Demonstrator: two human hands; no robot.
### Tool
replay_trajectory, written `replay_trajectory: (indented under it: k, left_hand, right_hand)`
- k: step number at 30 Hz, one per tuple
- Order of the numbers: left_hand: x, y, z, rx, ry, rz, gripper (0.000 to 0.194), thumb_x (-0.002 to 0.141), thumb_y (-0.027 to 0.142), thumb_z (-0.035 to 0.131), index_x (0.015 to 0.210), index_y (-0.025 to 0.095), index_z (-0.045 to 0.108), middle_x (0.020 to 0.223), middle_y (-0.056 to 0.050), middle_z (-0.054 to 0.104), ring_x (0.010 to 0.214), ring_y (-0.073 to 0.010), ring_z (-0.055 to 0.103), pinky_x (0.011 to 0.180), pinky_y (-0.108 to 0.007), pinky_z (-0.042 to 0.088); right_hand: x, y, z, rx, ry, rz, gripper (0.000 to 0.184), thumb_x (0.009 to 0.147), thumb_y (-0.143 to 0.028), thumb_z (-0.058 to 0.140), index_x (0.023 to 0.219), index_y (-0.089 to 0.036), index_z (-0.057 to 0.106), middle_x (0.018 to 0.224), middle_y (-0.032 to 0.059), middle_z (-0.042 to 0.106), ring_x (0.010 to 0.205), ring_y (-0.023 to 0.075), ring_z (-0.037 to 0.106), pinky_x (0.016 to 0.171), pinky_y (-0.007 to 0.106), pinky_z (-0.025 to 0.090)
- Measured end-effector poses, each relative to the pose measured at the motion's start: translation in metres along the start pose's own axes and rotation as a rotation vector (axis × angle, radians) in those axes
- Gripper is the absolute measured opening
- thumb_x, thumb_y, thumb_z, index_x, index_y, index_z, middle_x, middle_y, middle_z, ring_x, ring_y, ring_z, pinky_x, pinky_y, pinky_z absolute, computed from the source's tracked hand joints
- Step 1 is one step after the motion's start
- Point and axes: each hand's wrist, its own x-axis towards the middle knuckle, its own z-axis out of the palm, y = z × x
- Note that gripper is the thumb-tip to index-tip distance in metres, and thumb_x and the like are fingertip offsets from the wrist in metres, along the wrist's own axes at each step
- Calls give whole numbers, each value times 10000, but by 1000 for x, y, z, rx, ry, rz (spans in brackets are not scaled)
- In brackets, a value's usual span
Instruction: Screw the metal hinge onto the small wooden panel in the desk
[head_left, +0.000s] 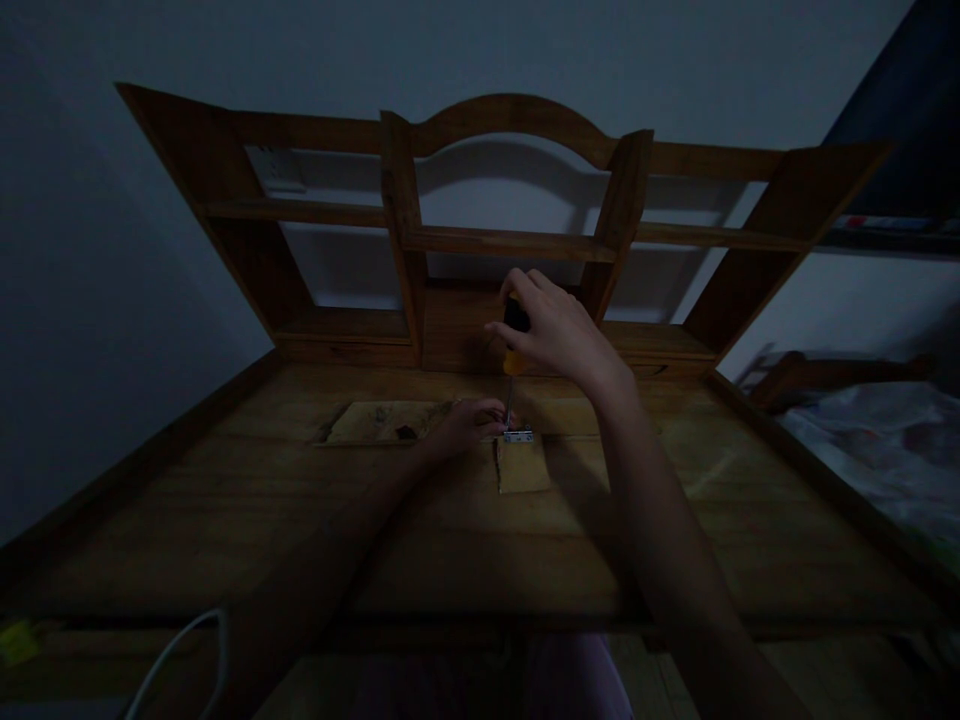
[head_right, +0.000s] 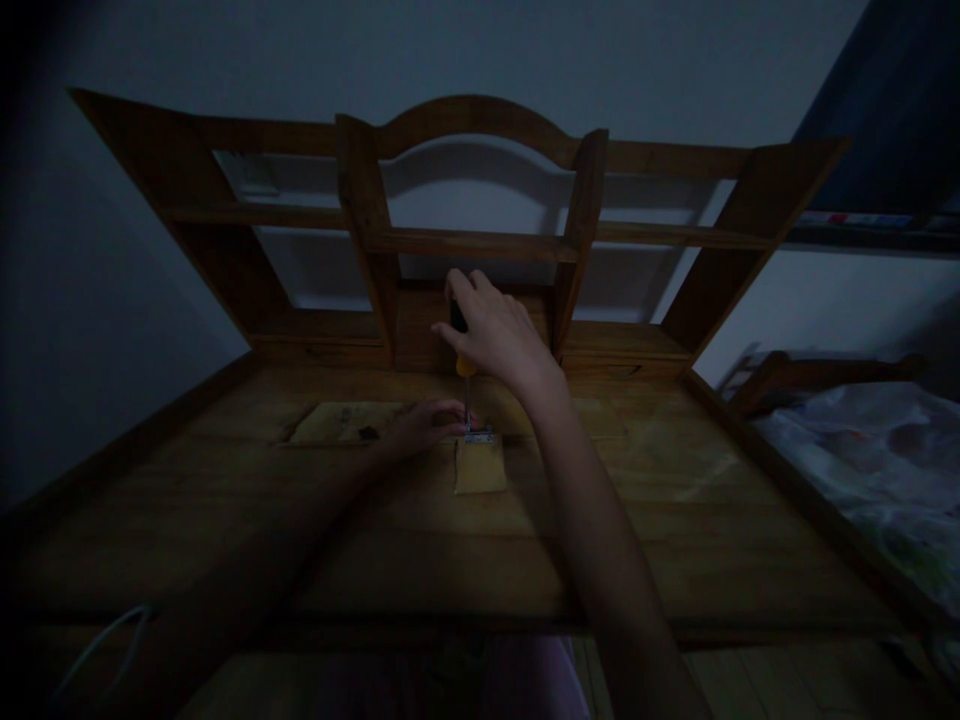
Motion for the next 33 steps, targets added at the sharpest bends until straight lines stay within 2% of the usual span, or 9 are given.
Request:
replay_trajectory:
  k: [4, 8, 13, 18, 21, 27, 33]
  left_hand:
    - [-1, 0, 0, 17, -6, -7, 149, 935, 269, 711, 1046, 186, 765, 1107, -79, 799, 1033, -216, 746, 958, -342, 560]
    - [0, 3, -1, 64, 4, 11, 143, 931, 260, 718, 1039, 181, 769, 1075, -73, 804, 1024, -211, 744, 957, -331, 549]
    - [1, 5, -1, 44, 8, 12, 123, 926, 265, 725, 1002, 177, 766, 1054, -76, 806, 1006, -208, 748, 951, -334, 555]
    - [0, 9, 0, 38, 7, -13, 142, 933, 275, 721, 1015, 167, 763, 1074, -88, 803, 1020, -214, 746, 948, -334, 559]
    - [-1, 10, 0, 43, 1, -16, 134, 936, 260, 714, 1029, 177, 763, 1083, -77, 803, 1025, -209, 745, 957, -337, 555]
    - [1, 7, 0, 52, 2, -7, 146, 926, 280, 725, 1018, 176, 773, 1061, -76, 807, 1009, -211, 747, 957, -346, 550]
    - [1, 7, 1, 0, 15, -8, 154, 914, 303, 736, 998, 178, 769, 1040, -76, 806, 994, -214, 746, 943, -349, 560]
  right_hand:
    - [0, 0, 0, -22, 9, 7, 205, 938, -281, 577, 1134, -238, 542, 1155, 90, 618, 989, 283, 613, 863, 434, 465]
    - [0, -2, -1, 2, 11, -3, 259, 893, -235, 552, 1152, -230, 549, 1190, 101, 608, 1020, 293, 619, 882, 443, 468]
    - [0, -5, -3, 52, -28, -5, 328, 881, -236, 538, 1209, -221, 539, 1236, 120, 621, 1061, 312, 629, 903, 450, 466]
    - [0, -4, -1, 63, -46, 22, 294, 943, -312, 555, 1225, -237, 518, 1241, 117, 654, 1104, 318, 626, 936, 461, 459]
    - [0, -3, 1, 78, -44, 2, 301, 948, -279, 542, 1244, -238, 504, 1265, 113, 647, 1144, 311, 617, 958, 460, 454]
    - [-1, -7, -1, 68, -52, 10, 326, 895, -261, 543, 1220, -235, 523, 1245, 116, 618, 1050, 316, 633, 918, 483, 467]
    - [0, -5, 3, 38, -29, 15, 260, 937, -313, 559, 1185, -243, 526, 1225, 106, 609, 1081, 309, 621, 939, 476, 474]
